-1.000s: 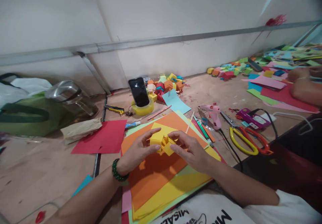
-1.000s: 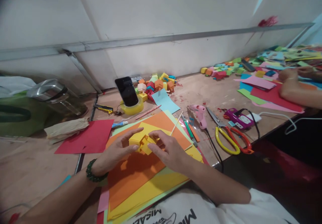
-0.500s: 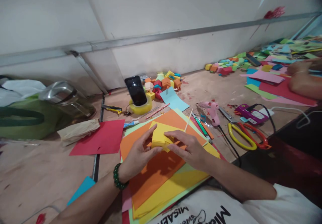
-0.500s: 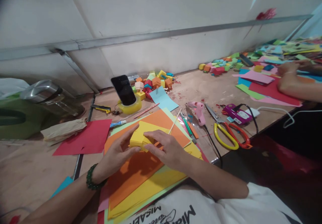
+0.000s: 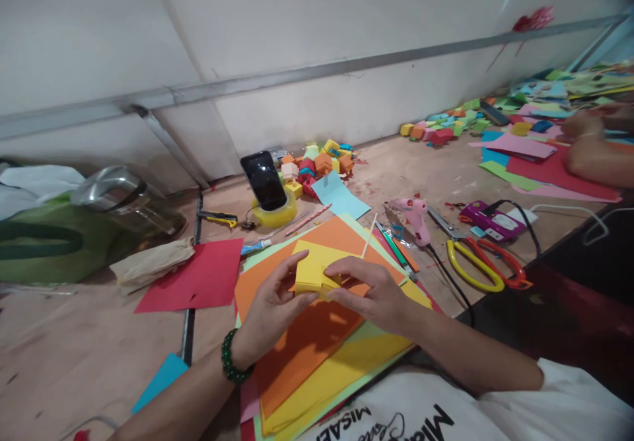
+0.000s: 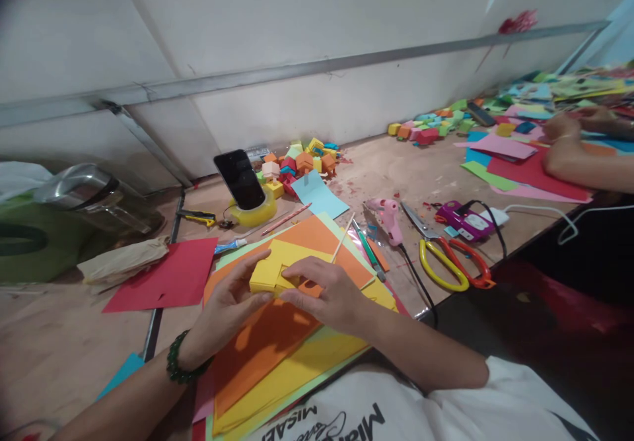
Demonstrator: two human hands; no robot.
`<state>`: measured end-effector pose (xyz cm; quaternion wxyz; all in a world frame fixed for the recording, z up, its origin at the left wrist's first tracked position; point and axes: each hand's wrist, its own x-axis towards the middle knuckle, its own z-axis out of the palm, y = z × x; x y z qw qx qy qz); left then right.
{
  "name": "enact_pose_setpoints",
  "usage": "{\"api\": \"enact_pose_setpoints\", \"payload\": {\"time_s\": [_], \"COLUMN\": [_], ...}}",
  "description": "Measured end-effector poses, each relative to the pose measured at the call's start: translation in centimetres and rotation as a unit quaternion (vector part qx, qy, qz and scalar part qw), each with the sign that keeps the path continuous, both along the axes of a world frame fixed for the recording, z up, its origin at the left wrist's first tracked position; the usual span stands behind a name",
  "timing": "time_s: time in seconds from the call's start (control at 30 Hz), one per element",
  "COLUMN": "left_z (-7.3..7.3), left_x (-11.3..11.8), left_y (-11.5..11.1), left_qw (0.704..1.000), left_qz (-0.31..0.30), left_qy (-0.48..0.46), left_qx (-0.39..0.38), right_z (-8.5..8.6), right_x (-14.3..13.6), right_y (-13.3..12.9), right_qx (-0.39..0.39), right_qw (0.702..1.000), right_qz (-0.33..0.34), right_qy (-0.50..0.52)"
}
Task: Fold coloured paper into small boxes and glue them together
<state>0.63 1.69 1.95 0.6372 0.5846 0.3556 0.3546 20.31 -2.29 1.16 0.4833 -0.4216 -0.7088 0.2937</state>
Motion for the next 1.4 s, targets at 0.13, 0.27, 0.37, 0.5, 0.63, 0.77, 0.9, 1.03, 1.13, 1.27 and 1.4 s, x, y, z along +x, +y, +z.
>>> {"api": "enact_pose_setpoints", "payload": {"time_s": [0.13, 0.27, 0.37, 0.5, 0.63, 0.77, 0.9, 1.03, 1.13, 1.27, 1.4], "left_z": [0.1, 0.3, 0.2, 0.2, 0.8, 1.4, 1.7, 1.7, 1.3, 0.9, 1.0], "left_x": [0.0, -0.2, -0.2, 0.0, 0.1, 0.1, 0.3, 0.4, 0.5, 0.5, 0.6], "left_y": [-0.1, -0.2, -0.3, -0.2, 0.0, -0.1, -0.3, -0.5, -0.5, -0.6, -0.6], "left_qw": [1.000, 0.999, 0.998, 0.998, 0.997, 0.995, 0.995, 0.993, 0.992, 0.986, 0.978], "left_qz": [-0.003, -0.005, -0.015, -0.015, 0.000, -0.009, -0.011, -0.027, -0.035, -0.052, -0.080], "left_qy": [-0.002, 0.018, 0.034, 0.041, 0.075, 0.060, 0.054, 0.059, 0.045, 0.026, 0.012], "left_qx": [0.013, 0.037, 0.041, 0.050, 0.003, -0.076, -0.088, -0.098, -0.113, -0.155, -0.193], "right_z": [0.2, 0.2, 0.0, -0.3, -0.2, 0.1, 0.0, 0.0, 0.1, -0.1, -0.7], "right_x": [0.2, 0.2, 0.1, 0.1, 0.3, 0.5, 0.4, 0.3, 0.2, 0.1, 0.2], "right_y": [0.0, 0.1, 0.1, 0.1, 0.2, 0.5, 0.7, 0.8, 0.7, 0.7, 0.7], "right_qx": [0.026, 0.003, -0.032, -0.036, -0.041, -0.028, 0.027, 0.038, 0.032, 0.012, -0.030], "right_qw": [1.000, 1.000, 0.999, 0.999, 0.997, 0.998, 0.999, 0.998, 0.999, 0.999, 0.999], "right_qz": [0.005, -0.003, -0.020, -0.009, 0.016, 0.020, 0.002, -0.022, -0.026, -0.035, -0.039], "right_qy": [-0.008, -0.005, 0.002, 0.032, 0.062, 0.045, 0.038, 0.033, 0.022, 0.020, 0.019]}}
